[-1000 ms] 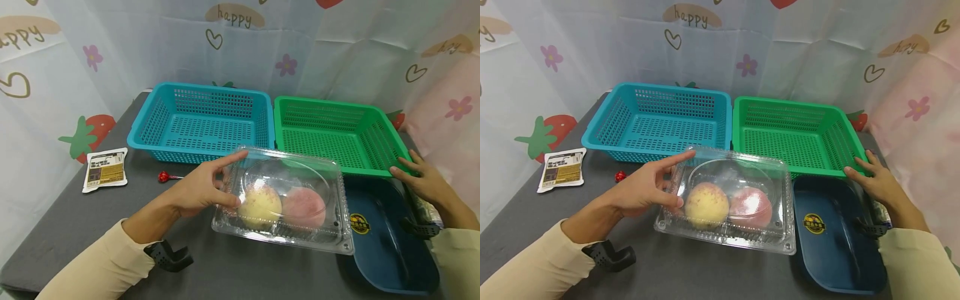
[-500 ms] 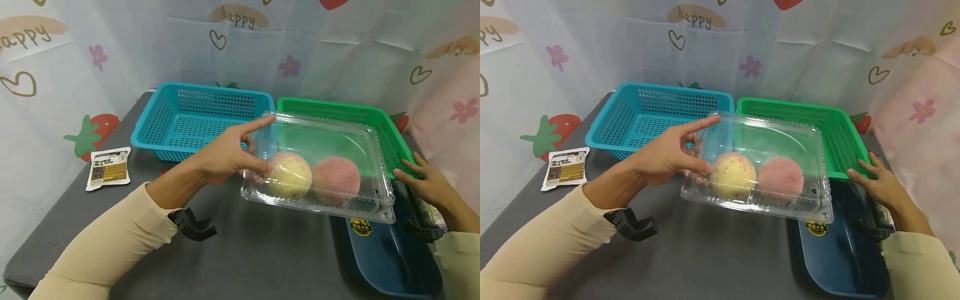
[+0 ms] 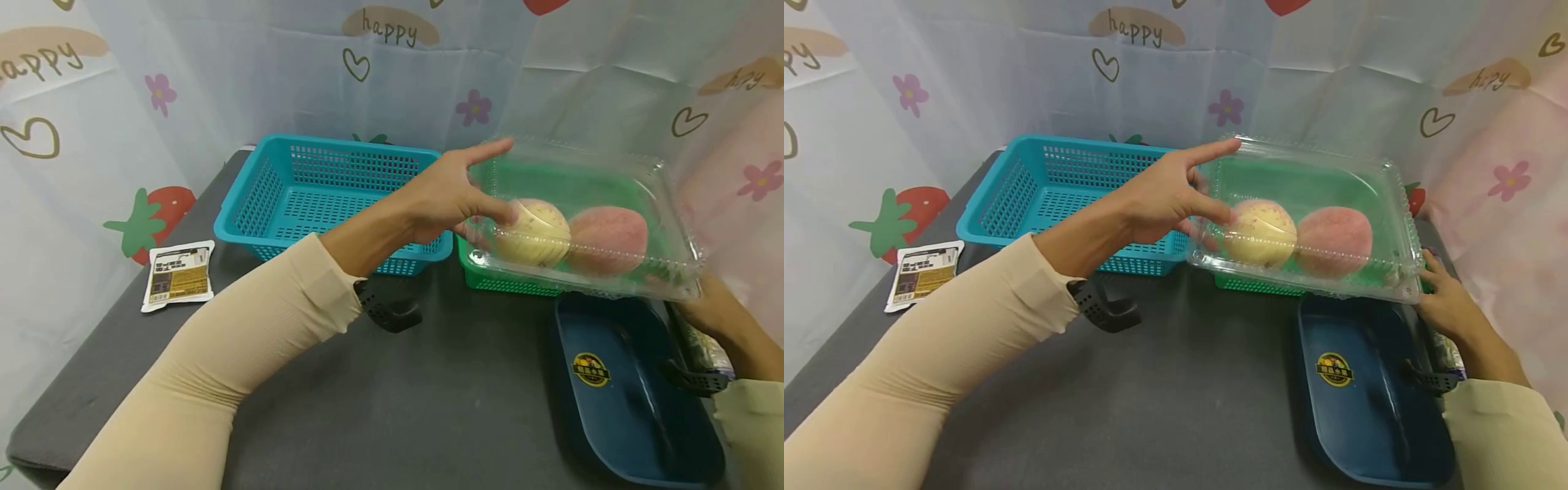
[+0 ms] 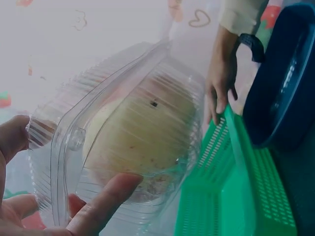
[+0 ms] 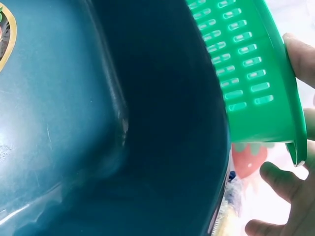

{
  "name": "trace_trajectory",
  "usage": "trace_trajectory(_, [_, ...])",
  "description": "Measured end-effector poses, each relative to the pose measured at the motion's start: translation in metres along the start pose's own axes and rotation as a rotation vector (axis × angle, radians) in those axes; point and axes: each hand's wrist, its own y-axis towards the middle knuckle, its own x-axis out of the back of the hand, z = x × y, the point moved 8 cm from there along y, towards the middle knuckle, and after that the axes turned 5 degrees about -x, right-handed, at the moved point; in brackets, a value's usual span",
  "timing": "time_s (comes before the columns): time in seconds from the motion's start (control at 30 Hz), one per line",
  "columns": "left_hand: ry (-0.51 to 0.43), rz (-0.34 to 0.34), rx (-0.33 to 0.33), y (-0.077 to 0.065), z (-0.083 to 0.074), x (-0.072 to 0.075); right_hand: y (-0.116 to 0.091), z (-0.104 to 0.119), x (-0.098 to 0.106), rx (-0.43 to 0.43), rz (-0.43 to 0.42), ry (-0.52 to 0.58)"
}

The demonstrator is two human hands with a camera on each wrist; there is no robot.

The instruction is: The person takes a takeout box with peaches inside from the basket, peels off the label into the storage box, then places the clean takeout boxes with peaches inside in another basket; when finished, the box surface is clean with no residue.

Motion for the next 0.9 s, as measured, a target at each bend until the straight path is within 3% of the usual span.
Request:
trace_trajectory(0.17, [0.011, -0.015, 0.012, 0.031, 0.008, -0.007, -0.004, -0.001, -0.003, -0.054, 0.065, -0.047])
trace_trajectory(0.43, [0.031, -0.058, 0.041, 0.069, 0.037, -0.015, -0.006, -0.007, -0.005, -0.141, 0.143, -0.120])
trace_trajectory(0.63, [0.044, -0.134, 0.067, 0.086, 0.057, -0.014, -0.006, -0.011, -0.006, -0.241, 0.191, -0.122])
trace_trajectory(0.9, [0.101, -0.165, 0.102, 0.095, 0.076, -0.008, -0.007, -0.007, -0.006, -0.206, 0.242, -0.082])
